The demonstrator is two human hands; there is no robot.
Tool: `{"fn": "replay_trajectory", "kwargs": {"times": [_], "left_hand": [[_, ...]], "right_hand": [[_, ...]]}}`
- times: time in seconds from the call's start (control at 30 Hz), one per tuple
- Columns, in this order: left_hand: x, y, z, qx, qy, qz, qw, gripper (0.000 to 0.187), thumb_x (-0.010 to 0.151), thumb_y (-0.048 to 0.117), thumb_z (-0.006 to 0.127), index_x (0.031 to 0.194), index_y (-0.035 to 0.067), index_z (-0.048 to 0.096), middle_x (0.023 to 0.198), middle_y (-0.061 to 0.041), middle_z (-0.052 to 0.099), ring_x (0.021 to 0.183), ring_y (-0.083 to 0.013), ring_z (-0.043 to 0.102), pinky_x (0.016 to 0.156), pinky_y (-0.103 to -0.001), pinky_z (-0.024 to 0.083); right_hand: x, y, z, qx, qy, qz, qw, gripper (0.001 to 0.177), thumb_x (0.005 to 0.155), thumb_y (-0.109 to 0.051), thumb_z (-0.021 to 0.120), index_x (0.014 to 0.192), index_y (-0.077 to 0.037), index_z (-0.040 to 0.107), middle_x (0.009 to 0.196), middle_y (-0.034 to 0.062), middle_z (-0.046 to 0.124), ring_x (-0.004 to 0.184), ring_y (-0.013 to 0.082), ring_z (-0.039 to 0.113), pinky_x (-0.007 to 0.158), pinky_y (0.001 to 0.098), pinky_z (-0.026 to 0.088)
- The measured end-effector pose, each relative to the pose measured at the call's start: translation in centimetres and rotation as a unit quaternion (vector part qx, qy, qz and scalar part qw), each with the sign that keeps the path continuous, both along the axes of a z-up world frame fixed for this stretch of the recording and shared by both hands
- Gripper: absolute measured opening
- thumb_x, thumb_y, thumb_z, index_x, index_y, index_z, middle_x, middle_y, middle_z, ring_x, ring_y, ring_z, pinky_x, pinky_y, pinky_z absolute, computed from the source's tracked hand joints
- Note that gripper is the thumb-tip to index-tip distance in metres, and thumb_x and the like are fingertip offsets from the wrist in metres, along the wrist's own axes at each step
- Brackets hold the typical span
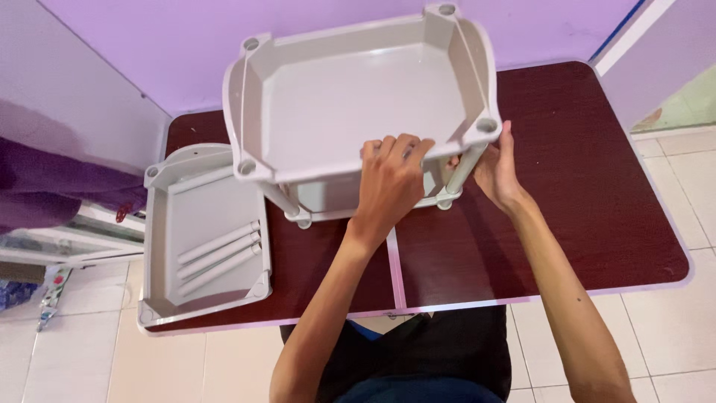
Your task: The person wipes the interior and edges of a white plastic storage unit with a patterned cloth, then cleans a white cylindrical rod. The unit is placed on a maroon table in a room with light purple walls.
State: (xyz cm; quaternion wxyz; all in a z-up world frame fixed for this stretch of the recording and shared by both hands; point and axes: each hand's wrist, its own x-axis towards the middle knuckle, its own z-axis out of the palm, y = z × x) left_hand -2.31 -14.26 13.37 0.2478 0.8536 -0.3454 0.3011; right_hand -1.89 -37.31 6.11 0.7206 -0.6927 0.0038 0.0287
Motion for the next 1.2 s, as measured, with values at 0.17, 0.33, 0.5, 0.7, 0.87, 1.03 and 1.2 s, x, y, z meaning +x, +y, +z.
{"fn": "replay_trajectory", "kwargs": {"times": [0.17, 0.33, 0.5, 0.7, 0.87, 1.03, 1.2], "left_hand": [[0.0, -1.3, 0.5, -0.036, 0.036, -0.081, 0.995, 0.031, 0.087, 0.018, 0.074, 0.115, 0.005, 0.074, 0.105, -0.010, 0.071, 0.089, -0.0223, 0.069, 0.079, -0.039, 0.052], [1.2, -5.2, 0.3, -0.050, -0.029, -0.075, 0.996, 0.021, 0.100, 0.023, 0.070, 0.113, 0.006, 0.074, 0.107, -0.007, 0.072, 0.089, -0.0206, 0.074, 0.077, -0.034, 0.060], [1.7, -6.2, -1.0, -0.098, 0.030, -0.086, 0.991, 0.012, 0.102, 0.015, 0.069, 0.110, 0.008, 0.075, 0.100, -0.005, 0.074, 0.084, -0.0172, 0.074, 0.078, -0.029, 0.061], [1.4, -6.9, -2.0, -0.153, -0.045, -0.067, 0.985, 0.011, 0.097, 0.011, 0.074, 0.108, 0.007, 0.076, 0.100, -0.004, 0.075, 0.081, -0.0157, 0.074, 0.072, -0.028, 0.060], [1.5, -7.2, -3.0, -0.116, -0.064, -0.049, 0.990, 0.010, 0.096, 0.011, 0.076, 0.105, 0.006, 0.076, 0.099, -0.003, 0.077, 0.076, -0.0131, 0.073, 0.067, -0.026, 0.058], [1.4, -7.5, -3.4, -0.083, -0.075, -0.038, 0.993, 0.015, 0.093, 0.018, 0.081, 0.102, 0.008, 0.077, 0.097, -0.002, 0.078, 0.070, -0.0101, 0.072, 0.061, -0.022, 0.055], [1.0, -6.9, -3.6, -0.089, -0.096, -0.041, 0.991, 0.010, 0.096, 0.014, 0.077, 0.103, 0.008, 0.075, 0.099, -0.003, 0.077, 0.075, -0.0124, 0.074, 0.066, -0.024, 0.057]], "right_hand": [[0.9, -0.7, 4.5, -0.073, 0.051, -0.068, 0.994, 0.093, 0.095, -0.073, 0.019, 0.157, -0.003, 0.031, 0.140, 0.0217, 0.051, 0.135, 0.0361, 0.048, 0.107, 0.0611, 0.040], [4.2, -0.4, 9.1, -0.169, 0.050, -0.084, 0.981, 0.069, 0.098, -0.048, 0.048, 0.147, 0.000, 0.047, 0.124, 0.0268, 0.067, 0.119, 0.0376, 0.067, 0.102, 0.0541, 0.053], [7.0, 0.3, 10.2, -0.294, 0.067, -0.103, 0.948, 0.048, 0.095, -0.032, 0.063, 0.132, -0.003, 0.060, 0.109, 0.0221, 0.071, 0.095, 0.0314, 0.074, 0.082, 0.0466, 0.061], [6.7, -0.8, 7.9, -0.318, -0.029, -0.126, 0.939, 0.025, 0.079, -0.011, 0.071, 0.099, 0.004, 0.073, 0.080, 0.0164, 0.074, 0.077, 0.0261, 0.075, 0.073, 0.0403, 0.058], [6.0, -1.0, 7.7, -0.314, -0.009, -0.136, 0.940, 0.020, 0.078, -0.007, 0.072, 0.095, 0.002, 0.075, 0.077, 0.0156, 0.074, 0.069, 0.0224, 0.072, 0.068, 0.0380, 0.058], [5.4, -0.6, 8.0, -0.289, 0.042, -0.141, 0.946, 0.020, 0.081, 0.000, 0.066, 0.099, 0.002, 0.075, 0.075, 0.0170, 0.073, 0.063, 0.0243, 0.067, 0.058, 0.0394, 0.053], [5.5, -0.6, 6.8, -0.235, 0.026, -0.142, 0.961, 0.035, 0.079, -0.002, 0.065, 0.113, -0.001, 0.071, 0.085, 0.0108, 0.071, 0.068, 0.0166, 0.074, 0.059, 0.0330, 0.062]]}}
